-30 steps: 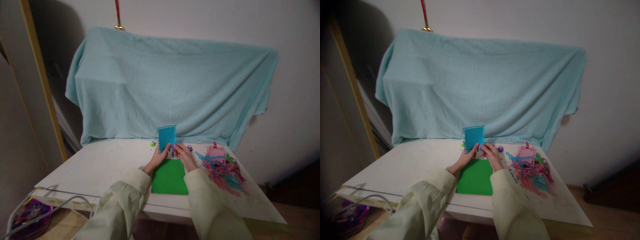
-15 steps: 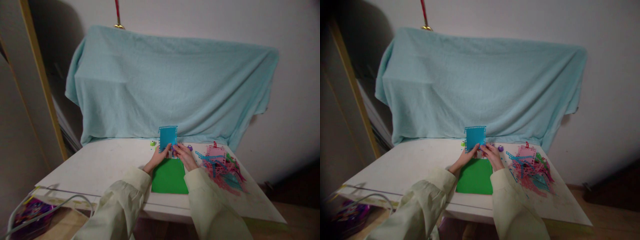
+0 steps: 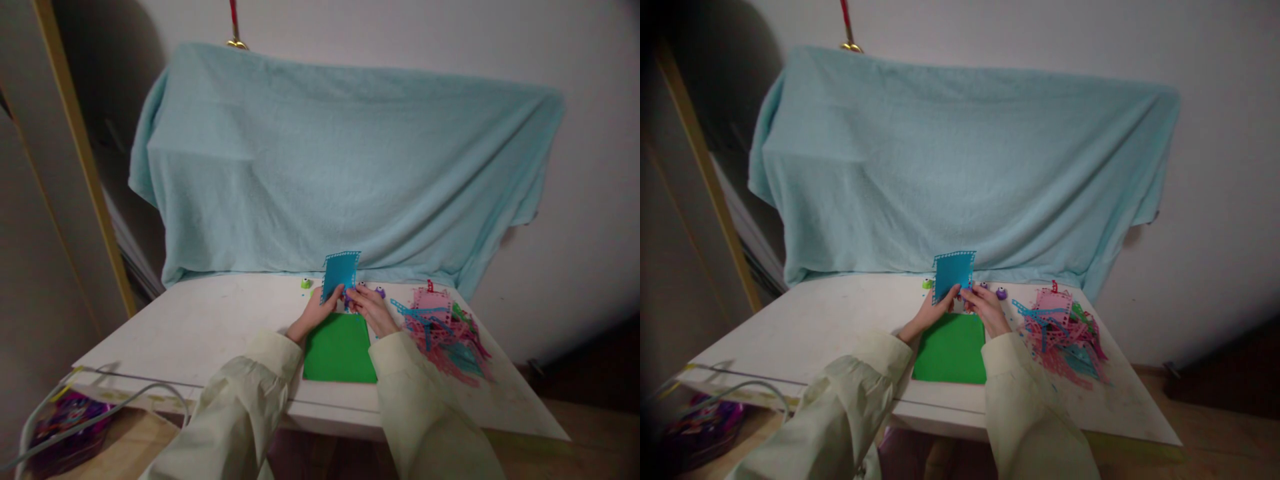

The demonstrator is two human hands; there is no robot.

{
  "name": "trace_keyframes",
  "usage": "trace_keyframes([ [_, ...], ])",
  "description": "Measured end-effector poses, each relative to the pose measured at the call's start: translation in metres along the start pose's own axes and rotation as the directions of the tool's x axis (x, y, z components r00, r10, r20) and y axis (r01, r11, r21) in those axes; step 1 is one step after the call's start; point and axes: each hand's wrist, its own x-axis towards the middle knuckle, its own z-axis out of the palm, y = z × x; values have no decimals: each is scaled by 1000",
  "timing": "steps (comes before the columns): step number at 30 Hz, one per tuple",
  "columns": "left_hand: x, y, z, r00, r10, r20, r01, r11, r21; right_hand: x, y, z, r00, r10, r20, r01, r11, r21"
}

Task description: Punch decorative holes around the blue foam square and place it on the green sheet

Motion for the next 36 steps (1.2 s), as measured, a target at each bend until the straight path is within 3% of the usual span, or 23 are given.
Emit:
trace_keyframes([
  [21, 1, -5, 0, 1000, 17, -5, -17, 1000, 2, 1, -2, 4, 997, -70, -31, 70, 997, 24],
  [36, 0, -9, 4, 999, -1, 41, 2, 1000, -15, 2, 6, 0, 983, -128, -129, 112, 986, -124],
])
